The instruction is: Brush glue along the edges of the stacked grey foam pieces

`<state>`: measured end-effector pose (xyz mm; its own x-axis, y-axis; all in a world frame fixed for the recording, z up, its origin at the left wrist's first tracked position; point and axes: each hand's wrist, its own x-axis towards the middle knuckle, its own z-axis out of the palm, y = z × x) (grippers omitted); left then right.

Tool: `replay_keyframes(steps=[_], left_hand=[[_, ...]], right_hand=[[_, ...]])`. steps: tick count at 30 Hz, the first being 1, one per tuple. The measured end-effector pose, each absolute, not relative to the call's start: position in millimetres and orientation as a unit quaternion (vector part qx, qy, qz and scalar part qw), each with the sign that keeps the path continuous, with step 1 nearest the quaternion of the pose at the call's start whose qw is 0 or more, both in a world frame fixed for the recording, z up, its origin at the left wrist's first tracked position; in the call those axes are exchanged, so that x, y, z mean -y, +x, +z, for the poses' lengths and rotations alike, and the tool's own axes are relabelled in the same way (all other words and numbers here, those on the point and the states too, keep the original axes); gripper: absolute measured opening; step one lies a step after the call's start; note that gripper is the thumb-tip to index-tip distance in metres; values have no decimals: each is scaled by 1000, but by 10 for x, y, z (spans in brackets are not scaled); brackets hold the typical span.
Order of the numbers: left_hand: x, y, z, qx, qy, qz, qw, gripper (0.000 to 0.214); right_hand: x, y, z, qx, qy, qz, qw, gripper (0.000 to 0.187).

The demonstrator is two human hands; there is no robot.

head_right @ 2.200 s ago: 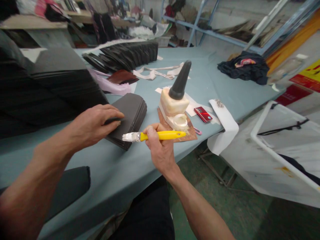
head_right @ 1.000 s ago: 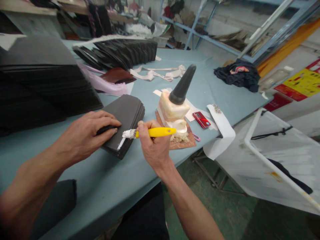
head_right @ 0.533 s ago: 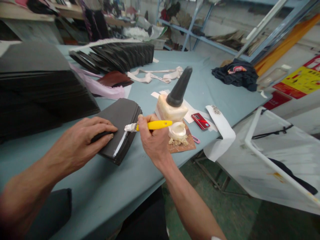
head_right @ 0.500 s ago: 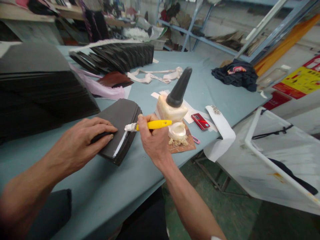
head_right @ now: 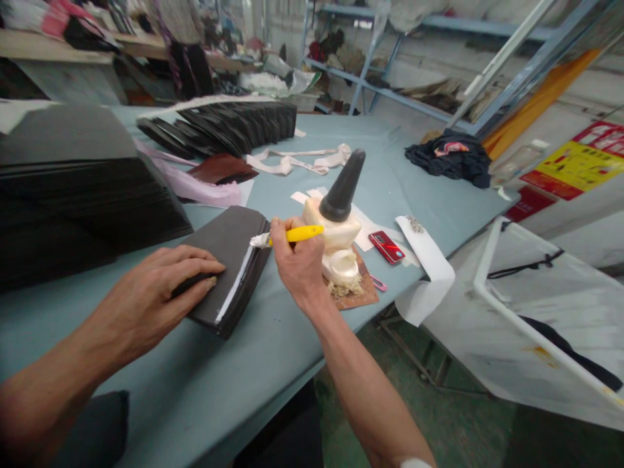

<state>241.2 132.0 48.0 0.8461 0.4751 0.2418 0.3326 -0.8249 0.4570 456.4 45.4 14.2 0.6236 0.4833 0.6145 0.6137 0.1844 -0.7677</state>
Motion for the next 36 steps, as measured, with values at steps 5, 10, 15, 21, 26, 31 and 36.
replay_keyframes(steps=[5, 10, 15, 21, 26, 31, 36], left_hand=[[-1308, 2420, 503, -217, 938, 173, 206, 39], [-1296, 2418, 498, -215, 938, 179, 203, 39], [-1292, 2409, 462, -210, 939, 191, 193, 39], [-1290, 2410, 430, -198, 941, 207, 179, 38], [-1276, 2411, 441, -200, 941, 211, 175, 39], [-1260, 2411, 439, -209, 938, 208, 181, 40], [-1266, 2421, 423, -211, 938, 208, 179, 40]], right_hand=[[-540, 4666, 172, 447, -643, -71, 617, 42], [-614, 4742, 227, 475, -654, -109, 579, 42], [-681, 4809, 286, 491, -674, -112, 540, 36], [-752, 4859, 346, 507, -688, -127, 503, 33], [-829, 4920, 402, 517, -708, -144, 459, 34], [-899, 4962, 464, 523, -730, -161, 409, 34], [-981, 4977, 541, 519, -756, -159, 366, 34]])
